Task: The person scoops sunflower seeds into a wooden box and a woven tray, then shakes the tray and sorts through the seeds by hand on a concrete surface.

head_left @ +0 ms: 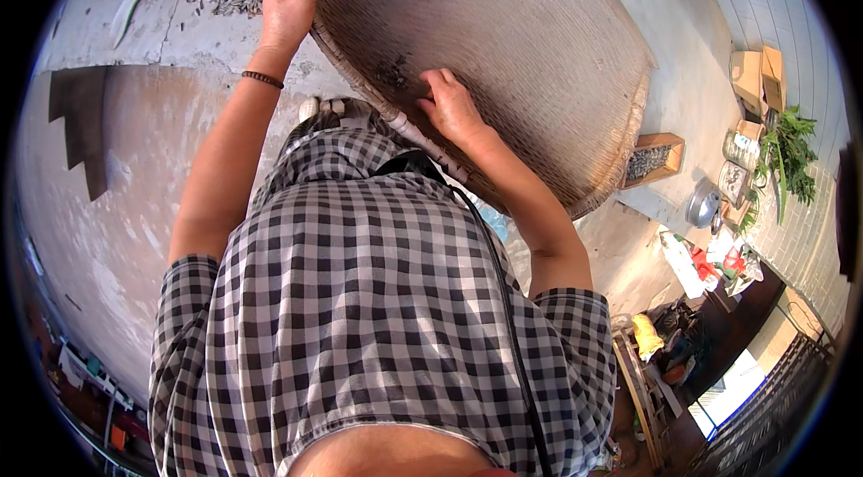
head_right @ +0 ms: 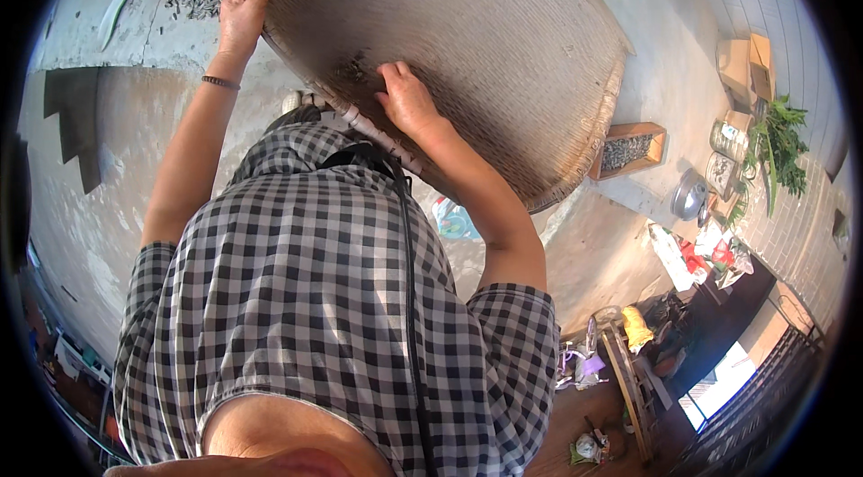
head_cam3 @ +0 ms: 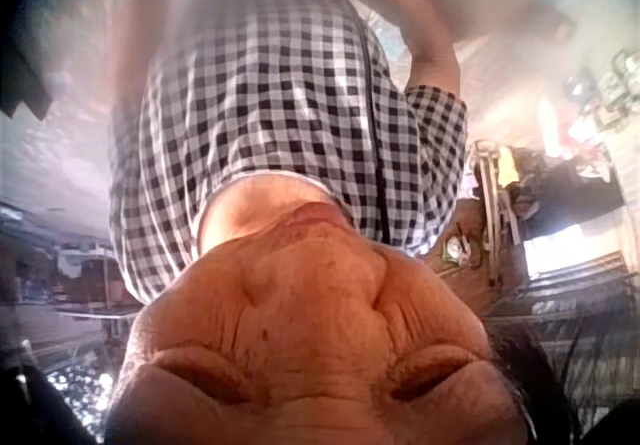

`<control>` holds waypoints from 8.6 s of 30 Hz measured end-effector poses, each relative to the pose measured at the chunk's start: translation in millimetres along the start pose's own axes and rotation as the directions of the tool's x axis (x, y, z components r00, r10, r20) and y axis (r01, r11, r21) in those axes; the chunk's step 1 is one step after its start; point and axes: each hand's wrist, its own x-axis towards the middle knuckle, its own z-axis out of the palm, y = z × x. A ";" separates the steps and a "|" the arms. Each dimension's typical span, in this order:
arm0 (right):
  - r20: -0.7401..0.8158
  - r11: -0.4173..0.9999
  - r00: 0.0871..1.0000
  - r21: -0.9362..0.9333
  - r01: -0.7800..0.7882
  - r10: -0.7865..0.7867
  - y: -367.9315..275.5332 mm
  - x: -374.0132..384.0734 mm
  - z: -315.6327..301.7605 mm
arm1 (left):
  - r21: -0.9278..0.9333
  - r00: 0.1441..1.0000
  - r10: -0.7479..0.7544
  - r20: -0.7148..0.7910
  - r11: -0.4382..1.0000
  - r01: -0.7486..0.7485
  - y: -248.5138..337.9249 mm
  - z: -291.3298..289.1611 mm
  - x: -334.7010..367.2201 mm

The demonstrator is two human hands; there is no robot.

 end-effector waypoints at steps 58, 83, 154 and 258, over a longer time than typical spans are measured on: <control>0.188 0.962 0.956 -0.116 0.248 -0.224 -20.7 70.1 4.5 | 0.229 0.997 0.062 -0.034 0.972 -0.053 5.1 12.2 -3.5; 0.231 0.989 0.972 0.135 -0.067 0.034 -13.6 82.3 6.3 | 0.158 0.999 0.031 -0.045 0.987 -0.024 11.4 12.9 -7.1; 0.076 0.986 0.989 -0.103 0.131 -0.124 -6.8 33.6 -6.5 | 0.130 0.998 0.059 0.026 0.990 -0.062 -15.0 17.3 -0.9; -0.849 0.788 0.085 0.442 -0.429 0.522 227.4 -314.9 -193.4 | 0.393 0.997 0.071 0.037 0.916 -0.080 4.3 -7.3 15.2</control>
